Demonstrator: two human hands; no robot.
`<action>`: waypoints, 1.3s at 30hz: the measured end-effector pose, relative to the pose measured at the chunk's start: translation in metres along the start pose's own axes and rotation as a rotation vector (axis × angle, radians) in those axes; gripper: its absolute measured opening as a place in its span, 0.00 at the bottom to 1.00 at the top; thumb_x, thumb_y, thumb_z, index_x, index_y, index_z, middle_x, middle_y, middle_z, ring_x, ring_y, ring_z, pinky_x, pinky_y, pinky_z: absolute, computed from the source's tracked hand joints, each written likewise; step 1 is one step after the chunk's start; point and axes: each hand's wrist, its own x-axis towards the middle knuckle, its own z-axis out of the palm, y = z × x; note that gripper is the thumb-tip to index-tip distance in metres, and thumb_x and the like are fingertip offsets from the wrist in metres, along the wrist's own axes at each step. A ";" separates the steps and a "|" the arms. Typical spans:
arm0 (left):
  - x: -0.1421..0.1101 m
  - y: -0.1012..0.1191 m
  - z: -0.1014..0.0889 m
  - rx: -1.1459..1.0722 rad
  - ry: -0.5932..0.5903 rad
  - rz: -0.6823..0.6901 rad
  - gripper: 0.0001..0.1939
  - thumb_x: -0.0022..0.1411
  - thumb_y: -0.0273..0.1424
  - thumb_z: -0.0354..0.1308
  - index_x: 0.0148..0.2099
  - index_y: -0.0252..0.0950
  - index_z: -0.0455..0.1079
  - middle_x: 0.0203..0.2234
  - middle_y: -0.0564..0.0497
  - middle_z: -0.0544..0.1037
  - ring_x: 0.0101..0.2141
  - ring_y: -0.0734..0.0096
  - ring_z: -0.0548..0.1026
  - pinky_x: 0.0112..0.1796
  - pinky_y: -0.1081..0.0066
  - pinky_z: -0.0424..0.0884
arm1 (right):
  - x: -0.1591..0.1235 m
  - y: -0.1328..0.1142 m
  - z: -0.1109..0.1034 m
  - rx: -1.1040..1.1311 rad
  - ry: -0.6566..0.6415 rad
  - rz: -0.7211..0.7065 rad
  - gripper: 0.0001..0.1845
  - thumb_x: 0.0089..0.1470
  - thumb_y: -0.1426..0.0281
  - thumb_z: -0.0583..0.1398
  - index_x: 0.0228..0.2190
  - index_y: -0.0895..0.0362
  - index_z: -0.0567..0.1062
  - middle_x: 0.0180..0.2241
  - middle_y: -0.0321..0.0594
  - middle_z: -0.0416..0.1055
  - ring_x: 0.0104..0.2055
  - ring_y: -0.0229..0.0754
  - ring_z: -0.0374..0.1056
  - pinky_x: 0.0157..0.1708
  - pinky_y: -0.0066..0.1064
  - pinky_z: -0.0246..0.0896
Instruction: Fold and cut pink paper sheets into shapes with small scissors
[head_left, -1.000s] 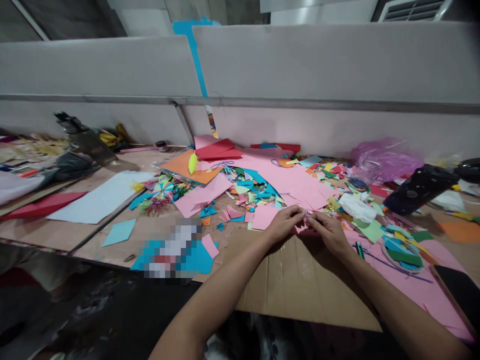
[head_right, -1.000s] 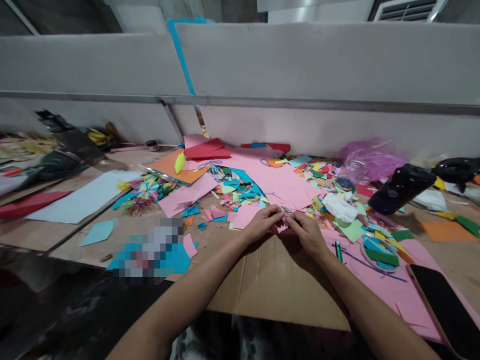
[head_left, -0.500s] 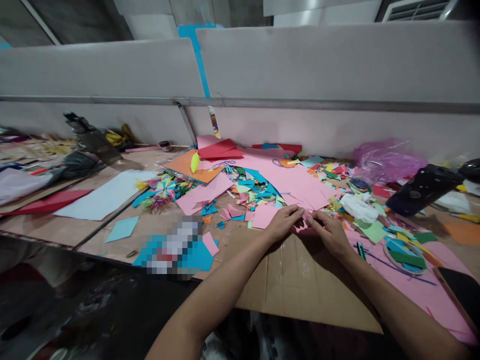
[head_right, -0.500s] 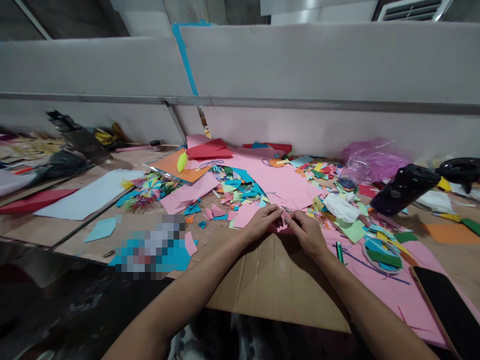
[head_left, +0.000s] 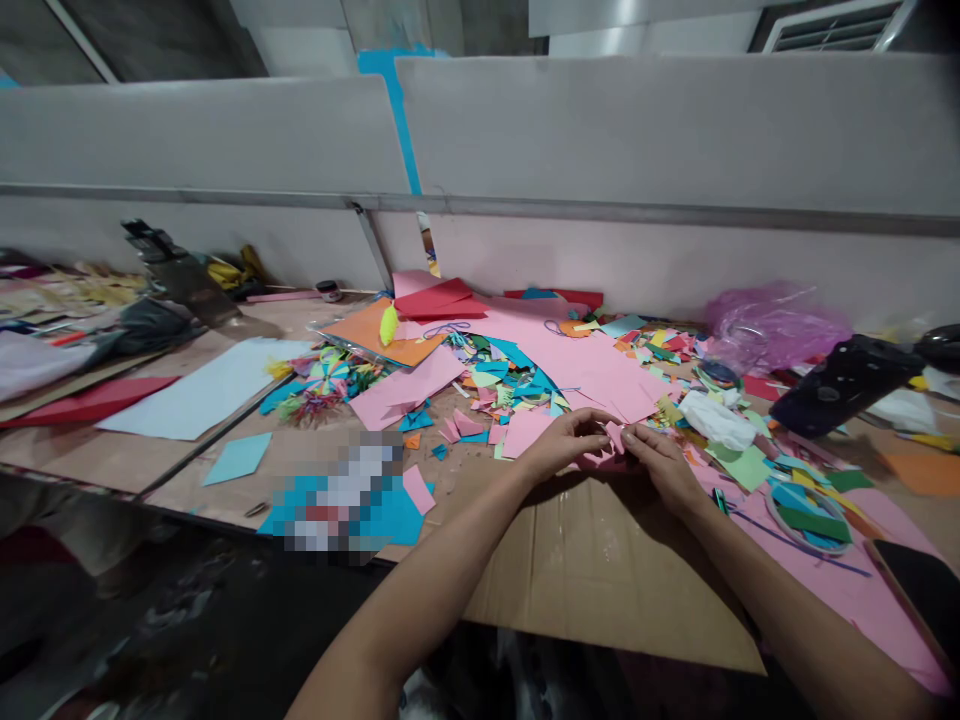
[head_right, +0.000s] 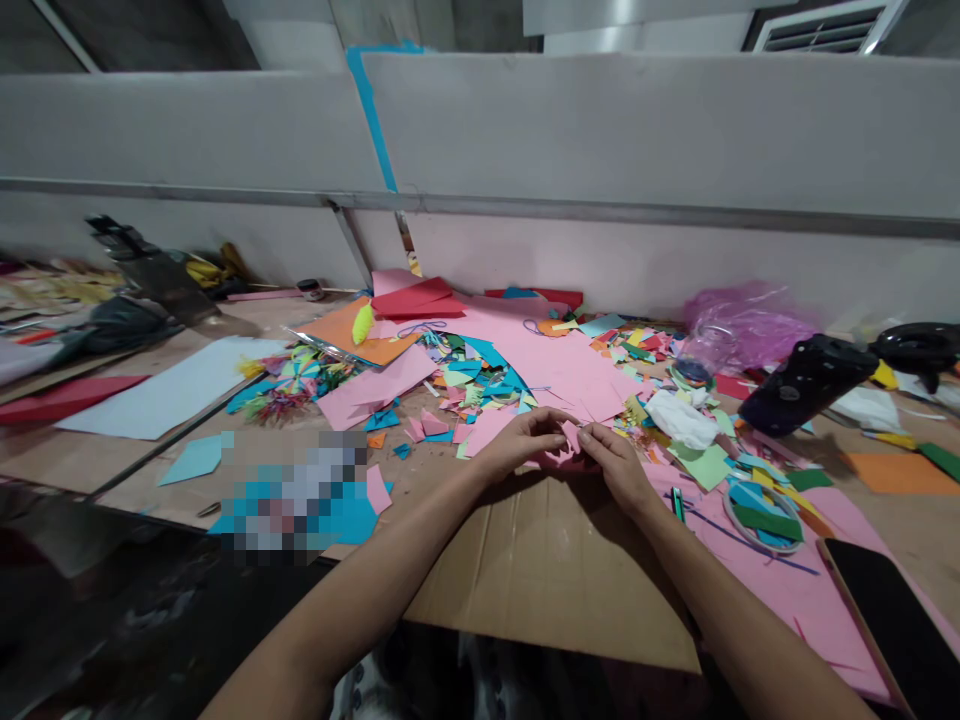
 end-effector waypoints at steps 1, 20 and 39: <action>0.000 0.000 0.000 0.005 0.000 0.000 0.20 0.54 0.35 0.66 0.49 0.34 0.72 0.36 0.47 0.76 0.36 0.70 0.74 0.37 0.71 0.70 | 0.000 0.001 0.000 0.005 0.007 0.009 0.21 0.56 0.52 0.59 0.23 0.55 0.69 0.24 0.35 0.64 0.28 0.40 0.60 0.29 0.30 0.55; -0.001 0.002 0.003 0.028 0.132 0.014 0.20 0.54 0.43 0.67 0.42 0.34 0.72 0.35 0.48 0.76 0.32 0.73 0.73 0.33 0.72 0.71 | -0.002 0.000 0.000 -0.067 0.045 -0.069 0.20 0.50 0.56 0.66 0.42 0.52 0.74 0.38 0.41 0.74 0.38 0.45 0.70 0.36 0.36 0.68; 0.001 -0.001 0.001 -0.015 0.169 -0.046 0.23 0.50 0.41 0.69 0.43 0.32 0.71 0.34 0.47 0.76 0.31 0.73 0.74 0.28 0.75 0.69 | -0.004 -0.001 -0.001 -0.099 0.077 -0.115 0.19 0.49 0.57 0.68 0.41 0.53 0.76 0.39 0.42 0.76 0.35 0.44 0.71 0.36 0.36 0.67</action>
